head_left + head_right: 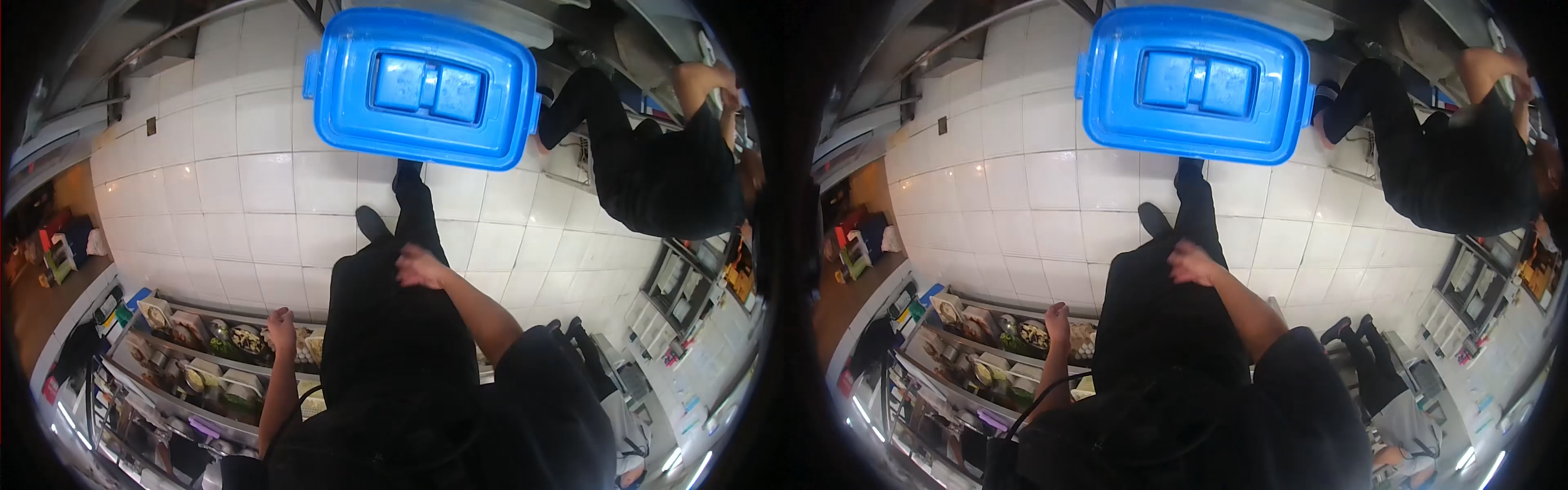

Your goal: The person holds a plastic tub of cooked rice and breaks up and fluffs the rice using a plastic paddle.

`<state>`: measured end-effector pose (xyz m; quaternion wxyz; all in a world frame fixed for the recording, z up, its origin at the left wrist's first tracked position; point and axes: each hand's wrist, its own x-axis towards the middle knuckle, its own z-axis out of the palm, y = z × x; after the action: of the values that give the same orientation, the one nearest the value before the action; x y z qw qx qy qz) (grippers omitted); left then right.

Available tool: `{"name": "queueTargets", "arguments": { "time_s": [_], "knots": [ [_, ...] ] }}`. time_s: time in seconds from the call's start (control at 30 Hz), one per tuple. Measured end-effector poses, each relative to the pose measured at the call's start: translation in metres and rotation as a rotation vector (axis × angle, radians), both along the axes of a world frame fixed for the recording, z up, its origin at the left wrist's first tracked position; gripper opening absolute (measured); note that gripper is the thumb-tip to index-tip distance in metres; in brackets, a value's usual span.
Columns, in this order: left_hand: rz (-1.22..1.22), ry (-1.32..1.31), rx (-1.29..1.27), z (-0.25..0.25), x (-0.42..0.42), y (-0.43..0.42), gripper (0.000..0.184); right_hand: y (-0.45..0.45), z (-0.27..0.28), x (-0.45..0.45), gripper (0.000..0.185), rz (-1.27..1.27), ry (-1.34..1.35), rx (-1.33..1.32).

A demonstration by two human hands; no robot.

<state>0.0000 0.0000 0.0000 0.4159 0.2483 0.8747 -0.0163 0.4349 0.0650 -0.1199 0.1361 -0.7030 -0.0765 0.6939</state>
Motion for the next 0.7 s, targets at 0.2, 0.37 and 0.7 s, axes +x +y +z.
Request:
{"name": "queueTargets", "arguments": {
  "time_s": [0.2, 0.37, 0.7],
  "knots": [
    [0.230, -0.257, 0.244, 0.068, 0.034, 0.128, 0.032, 0.083, 0.039, 0.189, 0.024, -0.042, -1.055, 0.425],
    [-0.032, -0.433, 0.863, 0.172, 0.075, 0.395, 0.027, 0.255, 0.294, 0.342, 0.011, -0.533, -1.084, 1.137],
    [-0.563, -0.159, 1.235, 0.325, 0.235, 0.822, 0.036, 0.576, 0.473, 0.415, 0.053, -0.047, -1.262, 0.993]
  ]
}}
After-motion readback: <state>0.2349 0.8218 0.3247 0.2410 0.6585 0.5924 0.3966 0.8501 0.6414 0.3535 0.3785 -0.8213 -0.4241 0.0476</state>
